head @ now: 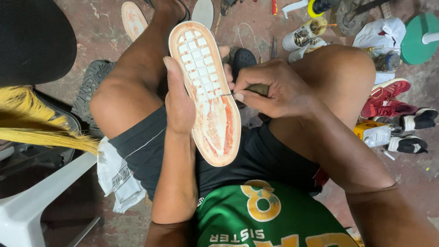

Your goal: The person uses a pair of shears to trim edges on a shoe sole and then uses a needle and thread to sew along the edge of the sole while holding it on their lap.

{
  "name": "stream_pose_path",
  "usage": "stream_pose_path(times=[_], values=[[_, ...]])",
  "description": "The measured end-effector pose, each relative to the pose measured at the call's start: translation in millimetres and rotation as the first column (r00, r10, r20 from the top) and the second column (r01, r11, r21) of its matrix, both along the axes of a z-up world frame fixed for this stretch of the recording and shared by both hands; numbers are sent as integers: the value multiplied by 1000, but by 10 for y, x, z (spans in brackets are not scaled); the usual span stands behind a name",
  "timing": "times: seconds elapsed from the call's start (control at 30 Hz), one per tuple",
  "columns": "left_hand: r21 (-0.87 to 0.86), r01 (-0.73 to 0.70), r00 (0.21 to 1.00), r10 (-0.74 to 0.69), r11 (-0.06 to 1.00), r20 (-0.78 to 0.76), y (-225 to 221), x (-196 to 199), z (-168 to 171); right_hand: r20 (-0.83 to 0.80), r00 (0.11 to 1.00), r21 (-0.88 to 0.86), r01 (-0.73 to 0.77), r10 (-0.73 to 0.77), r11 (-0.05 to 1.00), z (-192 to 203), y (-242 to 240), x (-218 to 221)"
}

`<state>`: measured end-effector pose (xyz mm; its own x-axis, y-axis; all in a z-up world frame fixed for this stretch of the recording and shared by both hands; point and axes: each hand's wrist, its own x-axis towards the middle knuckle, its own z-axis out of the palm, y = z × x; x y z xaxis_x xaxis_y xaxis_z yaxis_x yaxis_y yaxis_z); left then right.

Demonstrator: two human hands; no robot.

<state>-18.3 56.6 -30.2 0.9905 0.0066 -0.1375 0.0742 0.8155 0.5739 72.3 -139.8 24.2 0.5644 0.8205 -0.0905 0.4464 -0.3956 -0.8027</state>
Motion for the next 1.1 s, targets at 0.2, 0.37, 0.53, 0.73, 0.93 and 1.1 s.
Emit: stream_pose_path(times=[0.2, 0.37, 0.53, 0.73, 0.93, 1.1], values=[[-117, -114, 991, 105, 987, -79, -52, 142, -29, 336, 934, 97, 95, -122, 991, -39, 112, -170], [-104, -47, 993, 35, 993, -115, -20, 79, -22, 381, 904, 125, 158, -194, 980, -2, 222, -330], [-216, -56, 997, 43, 975, -66, -107, 121, 18, 443, 882, 136, 108, -158, 985, -16, 214, -235], [-176, -100, 995, 93, 979, -43, -172, 91, -156, 510, 854, 213, -11, -101, 977, 12, 157, -304], [-138, -235, 972, 235, 962, -11, 213, 185, -300, 125, 968, 245, 181, -216, 952, 315, 246, -446], [-66, -187, 977, 193, 980, 89, 147, 82, -240, 228, 937, 59, 259, -266, 964, 186, 297, -423]])
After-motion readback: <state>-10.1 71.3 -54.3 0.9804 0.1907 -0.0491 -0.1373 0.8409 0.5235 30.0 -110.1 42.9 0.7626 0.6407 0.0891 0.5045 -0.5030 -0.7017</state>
